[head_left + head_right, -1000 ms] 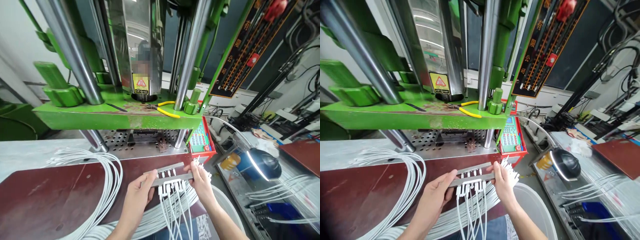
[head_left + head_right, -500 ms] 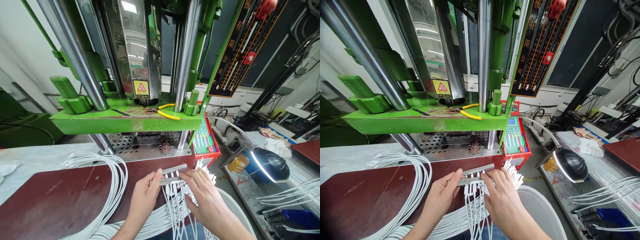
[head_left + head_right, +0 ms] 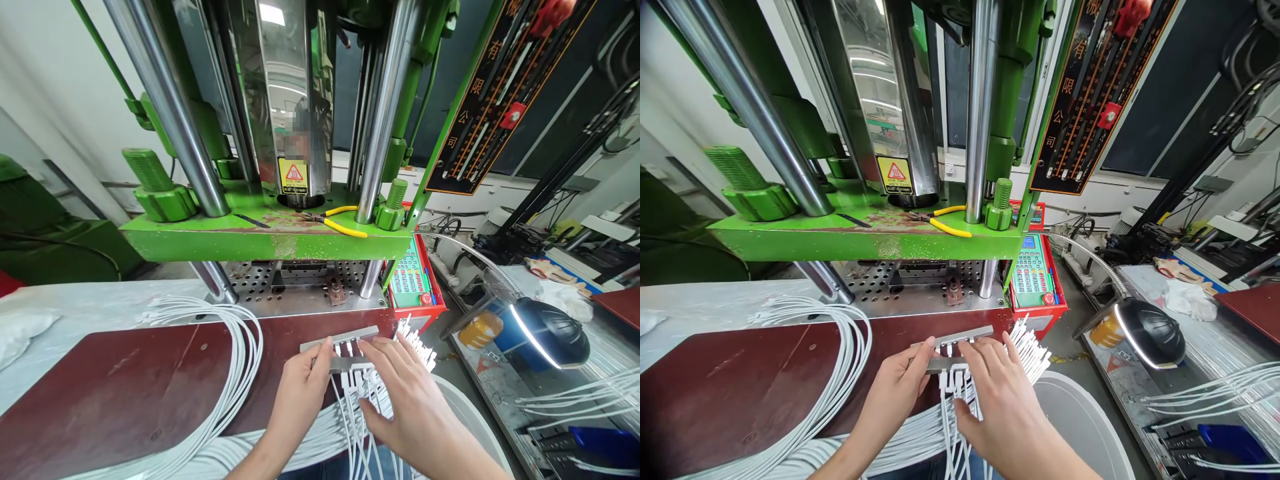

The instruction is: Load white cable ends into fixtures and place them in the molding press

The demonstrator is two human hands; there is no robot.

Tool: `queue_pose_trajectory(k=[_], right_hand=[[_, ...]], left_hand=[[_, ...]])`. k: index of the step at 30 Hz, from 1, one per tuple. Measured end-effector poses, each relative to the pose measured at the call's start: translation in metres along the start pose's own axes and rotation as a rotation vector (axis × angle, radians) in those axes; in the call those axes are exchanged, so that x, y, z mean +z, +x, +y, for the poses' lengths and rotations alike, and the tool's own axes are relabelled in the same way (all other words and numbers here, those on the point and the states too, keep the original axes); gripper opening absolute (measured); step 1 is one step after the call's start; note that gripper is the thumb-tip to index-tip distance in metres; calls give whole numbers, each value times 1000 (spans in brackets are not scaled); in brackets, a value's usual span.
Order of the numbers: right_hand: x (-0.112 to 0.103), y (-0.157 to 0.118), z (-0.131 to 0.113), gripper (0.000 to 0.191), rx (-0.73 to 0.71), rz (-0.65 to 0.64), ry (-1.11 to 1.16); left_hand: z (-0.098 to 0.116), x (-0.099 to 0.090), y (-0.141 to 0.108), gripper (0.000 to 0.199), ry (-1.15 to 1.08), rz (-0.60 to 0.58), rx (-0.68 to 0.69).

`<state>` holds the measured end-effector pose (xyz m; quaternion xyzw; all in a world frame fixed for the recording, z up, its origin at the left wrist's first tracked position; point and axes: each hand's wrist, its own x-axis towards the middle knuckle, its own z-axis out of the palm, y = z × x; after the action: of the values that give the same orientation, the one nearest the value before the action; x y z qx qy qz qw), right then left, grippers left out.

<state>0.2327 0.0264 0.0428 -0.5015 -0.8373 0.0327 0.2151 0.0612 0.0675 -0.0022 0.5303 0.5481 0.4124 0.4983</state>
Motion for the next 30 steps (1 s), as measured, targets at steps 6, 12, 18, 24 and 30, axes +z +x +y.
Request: queue_pose_trajectory(k=[6, 12, 18, 24, 30], right_hand=[[19, 3, -11, 54, -70, 7, -130], [12, 6, 3, 25, -19, 76, 14], [-46, -39, 55, 17, 253, 124, -21], [-61, -105, 97, 25, 512, -367, -36], [-39, -55, 40, 29, 410, -145, 295]], left_hand=[[0, 4, -3, 47, 64, -8, 30], [-11, 8, -6, 47, 96, -79, 30], [-11, 9, -8, 49, 93, -109, -36], [3, 11, -7, 48, 92, -158, 16], [29, 30, -7, 49, 114, -257, 130]])
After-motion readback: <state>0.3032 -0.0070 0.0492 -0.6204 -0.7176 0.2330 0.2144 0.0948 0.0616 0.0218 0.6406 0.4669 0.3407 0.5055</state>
